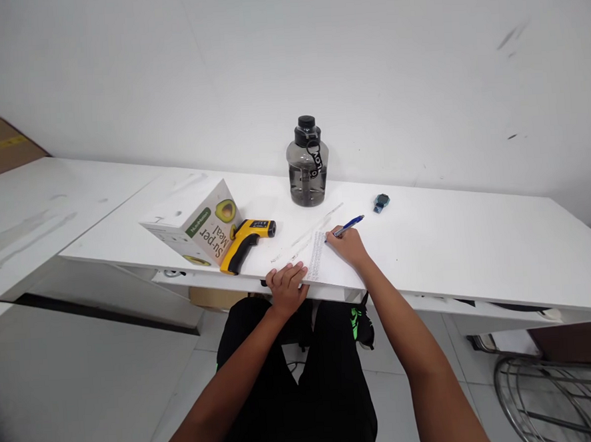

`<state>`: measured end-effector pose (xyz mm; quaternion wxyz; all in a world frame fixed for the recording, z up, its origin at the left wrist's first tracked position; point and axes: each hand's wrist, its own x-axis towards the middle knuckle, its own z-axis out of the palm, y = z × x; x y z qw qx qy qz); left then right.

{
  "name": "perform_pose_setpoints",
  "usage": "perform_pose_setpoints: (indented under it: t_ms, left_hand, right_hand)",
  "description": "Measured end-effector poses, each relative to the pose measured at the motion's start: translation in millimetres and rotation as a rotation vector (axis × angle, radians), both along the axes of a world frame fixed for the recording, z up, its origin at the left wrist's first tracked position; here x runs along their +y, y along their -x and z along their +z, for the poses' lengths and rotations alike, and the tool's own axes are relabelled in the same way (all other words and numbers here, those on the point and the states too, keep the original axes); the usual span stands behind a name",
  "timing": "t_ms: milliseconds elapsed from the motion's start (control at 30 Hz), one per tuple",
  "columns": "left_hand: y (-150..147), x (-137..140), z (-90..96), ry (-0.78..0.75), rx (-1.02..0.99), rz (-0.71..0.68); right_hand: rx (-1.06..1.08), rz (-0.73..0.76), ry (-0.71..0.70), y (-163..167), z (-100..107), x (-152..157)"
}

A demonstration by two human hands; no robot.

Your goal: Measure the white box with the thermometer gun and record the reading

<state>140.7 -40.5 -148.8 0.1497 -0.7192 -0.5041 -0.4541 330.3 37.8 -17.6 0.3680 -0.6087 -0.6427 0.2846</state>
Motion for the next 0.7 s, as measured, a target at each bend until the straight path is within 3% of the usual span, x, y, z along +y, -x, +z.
perform_pose_setpoints:
  t_ms: [700]
  left_hand:
    - [-0.4, -1.6, 3.6, -0.010, 0.016, 0.010]
  right_hand:
    - [0.010, -0.062, 0.000, 0.5, 0.6, 0.2]
